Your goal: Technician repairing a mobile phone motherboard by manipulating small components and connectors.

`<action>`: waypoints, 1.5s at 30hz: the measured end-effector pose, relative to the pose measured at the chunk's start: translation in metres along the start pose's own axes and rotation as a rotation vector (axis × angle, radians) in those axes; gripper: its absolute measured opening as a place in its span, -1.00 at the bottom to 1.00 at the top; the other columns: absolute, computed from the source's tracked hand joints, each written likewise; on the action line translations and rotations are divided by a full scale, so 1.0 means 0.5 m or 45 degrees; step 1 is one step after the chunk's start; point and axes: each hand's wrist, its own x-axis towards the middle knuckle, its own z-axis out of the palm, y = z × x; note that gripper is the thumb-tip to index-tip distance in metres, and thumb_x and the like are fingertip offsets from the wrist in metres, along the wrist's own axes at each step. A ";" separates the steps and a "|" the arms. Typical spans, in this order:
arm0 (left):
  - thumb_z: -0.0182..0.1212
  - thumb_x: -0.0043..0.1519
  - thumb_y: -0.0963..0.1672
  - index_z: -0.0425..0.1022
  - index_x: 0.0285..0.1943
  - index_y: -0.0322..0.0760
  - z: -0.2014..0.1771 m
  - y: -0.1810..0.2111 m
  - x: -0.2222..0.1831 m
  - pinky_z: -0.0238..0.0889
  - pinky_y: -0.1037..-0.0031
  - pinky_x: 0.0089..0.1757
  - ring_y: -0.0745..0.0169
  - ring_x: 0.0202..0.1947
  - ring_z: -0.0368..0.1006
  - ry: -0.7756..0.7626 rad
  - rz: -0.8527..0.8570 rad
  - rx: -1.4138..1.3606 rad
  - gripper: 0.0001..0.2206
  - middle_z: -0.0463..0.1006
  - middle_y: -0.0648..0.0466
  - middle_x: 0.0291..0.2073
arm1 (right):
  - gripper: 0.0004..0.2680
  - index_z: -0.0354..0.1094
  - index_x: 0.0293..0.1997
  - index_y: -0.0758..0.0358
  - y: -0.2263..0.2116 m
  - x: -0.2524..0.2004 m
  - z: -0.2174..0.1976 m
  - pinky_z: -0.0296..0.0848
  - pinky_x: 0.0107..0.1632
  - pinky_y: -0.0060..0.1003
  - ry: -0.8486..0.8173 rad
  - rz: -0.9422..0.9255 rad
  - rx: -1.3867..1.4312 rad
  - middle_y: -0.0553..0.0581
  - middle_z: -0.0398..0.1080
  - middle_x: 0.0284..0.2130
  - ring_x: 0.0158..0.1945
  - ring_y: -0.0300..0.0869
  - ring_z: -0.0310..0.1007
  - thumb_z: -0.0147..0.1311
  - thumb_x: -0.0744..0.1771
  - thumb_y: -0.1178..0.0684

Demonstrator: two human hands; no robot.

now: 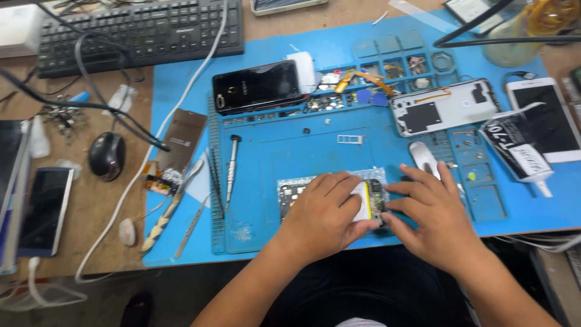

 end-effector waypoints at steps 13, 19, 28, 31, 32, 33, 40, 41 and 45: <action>0.09 0.32 -0.20 0.55 -0.02 -0.36 -0.190 -0.122 -0.214 0.36 0.23 -0.31 -0.02 -0.28 0.48 0.291 -0.943 0.585 -0.84 0.51 -0.02 -0.25 | -0.87 0.57 -0.24 0.10 0.036 -0.048 0.058 0.56 0.41 0.09 -0.077 0.060 -0.217 0.06 0.60 -0.06 0.37 0.17 0.53 0.17 0.29 -0.05; 0.09 0.25 -0.17 0.52 0.15 -0.44 -0.198 -0.167 -0.197 0.41 0.10 -0.23 -0.13 -0.21 0.55 0.078 -0.942 0.511 -0.68 0.63 -0.16 -0.13 | -0.91 0.53 -0.39 0.11 -0.011 -0.031 0.022 0.14 0.67 0.28 0.157 0.096 -0.197 -0.04 0.60 -0.17 0.27 0.11 0.60 0.25 0.34 0.09; -0.05 0.13 -0.21 0.54 -0.09 -0.36 -0.208 0.004 -0.107 0.26 0.25 -0.29 0.10 -0.37 0.41 0.174 -1.083 0.030 -0.73 0.50 0.00 -0.42 | -0.93 0.45 -0.24 0.19 -0.024 -0.046 0.009 0.16 0.47 0.28 0.503 -0.027 -0.004 0.11 0.53 -0.17 0.08 0.17 0.58 0.24 0.32 0.24; 0.07 0.11 -0.21 0.67 -0.12 -0.16 -0.141 0.093 -0.114 0.39 0.45 -0.14 0.33 -0.23 0.52 -0.169 -1.052 -0.831 -0.73 0.66 0.14 -0.25 | -0.81 0.42 0.02 0.09 -0.064 -0.050 0.003 0.08 0.47 0.31 0.407 -0.251 0.041 0.15 0.48 0.03 0.15 0.16 0.49 0.17 0.33 0.00; 0.07 0.13 -0.24 0.63 -0.11 -0.21 -0.133 0.116 -0.106 0.35 0.49 -0.21 0.39 -0.36 0.46 -0.310 -1.118 -1.116 -0.75 0.58 0.14 -0.37 | -0.82 0.42 0.03 0.07 -0.084 -0.052 0.001 0.05 0.45 0.31 0.368 -0.296 0.066 0.07 0.50 -0.02 0.16 0.12 0.48 0.15 0.34 0.00; 0.06 0.15 -0.27 0.59 -0.09 -0.26 -0.126 0.140 -0.100 0.30 0.54 -0.27 0.45 -0.49 0.40 -0.455 -1.178 -1.399 -0.76 0.49 0.13 -0.49 | -0.82 0.42 0.04 0.06 -0.106 -0.054 0.000 0.01 0.44 0.32 0.328 -0.342 0.096 -0.02 0.52 -0.08 0.16 0.08 0.47 0.12 0.35 -0.01; -0.15 0.29 -0.32 0.52 0.07 -0.67 -0.042 0.156 -0.128 0.47 0.41 -0.28 -0.02 -0.37 0.50 -0.215 -1.383 -2.284 -0.69 0.49 -0.27 -0.32 | -0.93 0.40 -0.23 0.08 -0.122 -0.084 0.005 0.07 0.40 0.25 0.343 -0.208 0.199 -0.09 0.50 -0.33 0.02 -0.02 0.54 -0.02 0.37 0.09; -0.02 0.32 -0.30 0.49 0.15 -0.56 -0.035 0.166 -0.118 0.50 0.44 -0.21 0.04 -0.28 0.53 -0.129 -1.187 -2.028 -0.73 0.52 -0.22 -0.21 | -0.93 0.39 -0.26 0.09 -0.120 -0.084 0.009 0.09 0.41 0.22 0.336 -0.153 0.204 -0.06 0.49 -0.34 0.02 -0.02 0.53 -0.01 0.36 0.07; 0.19 0.34 -0.22 0.53 0.01 -0.47 -0.025 0.170 -0.067 0.44 0.35 -0.26 0.04 -0.36 0.52 0.224 -0.494 -0.929 -0.86 0.62 -0.14 -0.25 | -0.95 0.35 -0.29 0.12 -0.119 -0.073 0.010 0.16 0.39 0.15 0.324 -0.063 0.182 0.01 0.46 -0.34 -0.01 -0.03 0.54 0.05 0.35 0.08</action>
